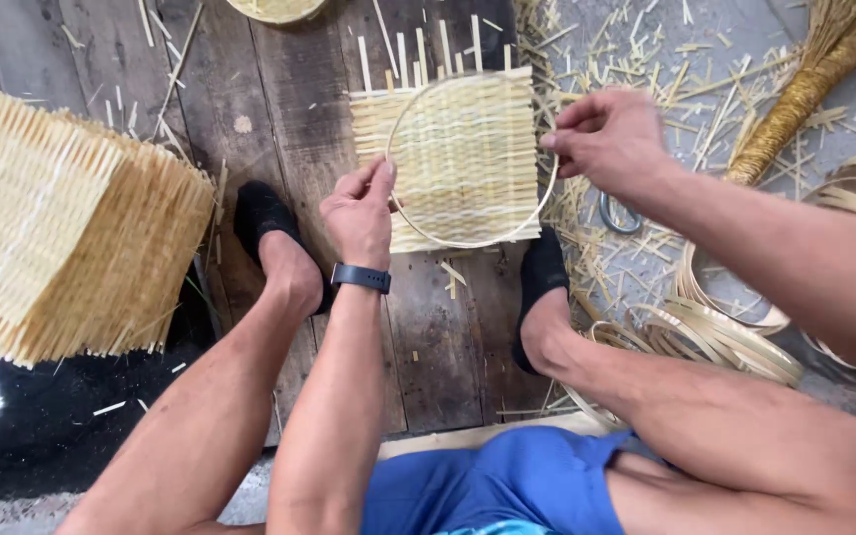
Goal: Assembling and trimming woven bamboo lids using wood strips, circular frames, and scissors.
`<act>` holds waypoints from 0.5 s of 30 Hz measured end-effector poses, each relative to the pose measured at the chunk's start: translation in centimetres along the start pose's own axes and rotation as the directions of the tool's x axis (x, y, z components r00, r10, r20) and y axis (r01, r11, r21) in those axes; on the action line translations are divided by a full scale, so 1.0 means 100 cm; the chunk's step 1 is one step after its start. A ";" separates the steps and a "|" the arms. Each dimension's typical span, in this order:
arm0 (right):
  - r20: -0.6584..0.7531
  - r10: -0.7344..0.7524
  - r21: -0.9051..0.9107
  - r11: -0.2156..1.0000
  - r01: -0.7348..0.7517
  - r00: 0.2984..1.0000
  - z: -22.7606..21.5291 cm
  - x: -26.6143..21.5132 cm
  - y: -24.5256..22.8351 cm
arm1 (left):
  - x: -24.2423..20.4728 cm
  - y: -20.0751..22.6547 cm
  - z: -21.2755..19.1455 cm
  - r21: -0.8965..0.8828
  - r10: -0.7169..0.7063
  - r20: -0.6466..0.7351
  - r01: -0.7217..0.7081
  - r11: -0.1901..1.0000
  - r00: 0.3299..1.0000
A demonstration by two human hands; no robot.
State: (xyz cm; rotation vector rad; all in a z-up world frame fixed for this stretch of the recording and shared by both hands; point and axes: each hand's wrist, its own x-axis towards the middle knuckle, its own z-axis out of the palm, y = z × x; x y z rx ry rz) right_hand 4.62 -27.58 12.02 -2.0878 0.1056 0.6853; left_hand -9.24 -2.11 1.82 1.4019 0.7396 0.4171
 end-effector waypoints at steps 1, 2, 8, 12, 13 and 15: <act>0.002 -0.006 -0.001 1.000 0.006 1.000 0.011 0.010 0.007 | 0.013 -0.008 -0.003 -0.002 0.004 -0.004 -0.004 1.000 1.000; -0.006 0.037 -0.007 0.999 -0.037 0.999 0.023 0.018 0.016 | 0.022 -0.018 -0.008 0.224 0.037 0.001 -0.037 0.974 0.999; -0.187 -0.115 -0.135 0.987 0.091 0.976 0.075 0.053 0.064 | 0.044 -0.043 -0.007 0.662 0.083 0.029 -0.081 0.745 0.996; -0.226 -0.174 -0.180 0.974 0.135 0.959 0.081 0.066 0.084 | 0.045 -0.033 -0.004 0.681 0.104 0.018 -0.088 0.727 0.994; -0.219 -0.165 -0.178 0.976 0.128 0.962 0.083 0.062 0.084 | 0.043 -0.030 -0.007 0.687 0.095 0.015 -0.080 0.722 0.995; -0.245 -0.147 -0.214 0.972 0.094 0.958 0.080 0.062 0.077 | 0.047 -0.020 -0.003 0.712 -0.047 -0.005 0.036 0.701 0.999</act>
